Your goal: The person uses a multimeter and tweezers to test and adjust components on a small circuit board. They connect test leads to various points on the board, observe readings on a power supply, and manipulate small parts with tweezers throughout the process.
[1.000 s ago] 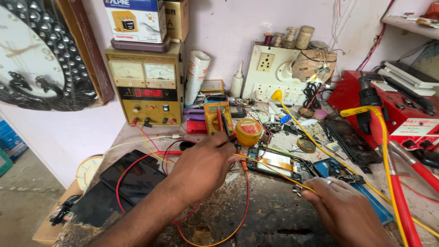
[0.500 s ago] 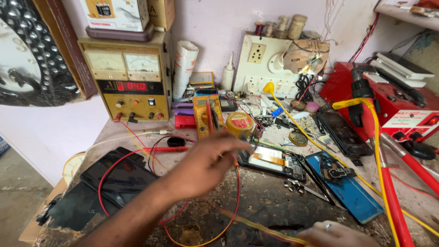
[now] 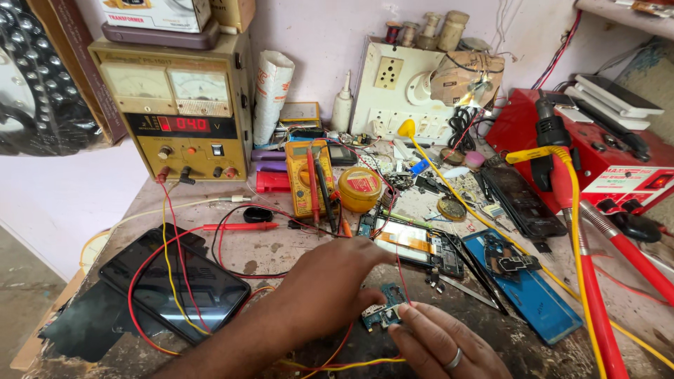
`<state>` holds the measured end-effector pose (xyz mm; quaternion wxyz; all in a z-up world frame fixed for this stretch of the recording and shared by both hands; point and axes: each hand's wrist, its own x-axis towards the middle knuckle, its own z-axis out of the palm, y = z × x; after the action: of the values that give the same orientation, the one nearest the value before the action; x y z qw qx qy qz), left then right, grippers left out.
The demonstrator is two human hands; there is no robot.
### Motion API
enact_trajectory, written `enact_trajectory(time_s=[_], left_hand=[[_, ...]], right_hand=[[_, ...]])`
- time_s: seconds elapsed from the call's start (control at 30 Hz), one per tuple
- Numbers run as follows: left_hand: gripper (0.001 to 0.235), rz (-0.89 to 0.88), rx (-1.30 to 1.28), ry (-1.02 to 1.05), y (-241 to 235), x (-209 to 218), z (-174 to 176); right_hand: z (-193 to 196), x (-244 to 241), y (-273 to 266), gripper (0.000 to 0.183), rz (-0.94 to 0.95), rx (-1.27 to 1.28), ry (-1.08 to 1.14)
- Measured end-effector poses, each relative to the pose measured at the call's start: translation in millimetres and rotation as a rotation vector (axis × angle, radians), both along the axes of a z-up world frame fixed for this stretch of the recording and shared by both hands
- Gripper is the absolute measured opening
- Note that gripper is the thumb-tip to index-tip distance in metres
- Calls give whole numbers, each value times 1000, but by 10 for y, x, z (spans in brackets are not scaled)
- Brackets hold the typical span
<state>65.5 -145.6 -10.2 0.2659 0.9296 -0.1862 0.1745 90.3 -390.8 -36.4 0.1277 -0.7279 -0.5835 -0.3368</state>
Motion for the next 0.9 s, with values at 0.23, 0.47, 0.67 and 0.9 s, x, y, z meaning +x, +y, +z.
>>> enact_trajectory(time_s=[0.23, 0.47, 0.67, 0.9], left_hand=[[54, -199, -1246, 500, -13, 277, 20], [51, -224, -1265, 443, 57, 250, -33], [41, -77, -1220, 445, 176, 208, -7], [19, -194, -1001, 558, 17, 70, 40]], right_hand=[[-144, 36, -17, 29, 71, -58, 135], [-244, 126, 125, 31, 4, 112, -16], [-177, 207, 15, 43, -263, 158, -187], [14, 159, -5, 44, -378, 188, -455]])
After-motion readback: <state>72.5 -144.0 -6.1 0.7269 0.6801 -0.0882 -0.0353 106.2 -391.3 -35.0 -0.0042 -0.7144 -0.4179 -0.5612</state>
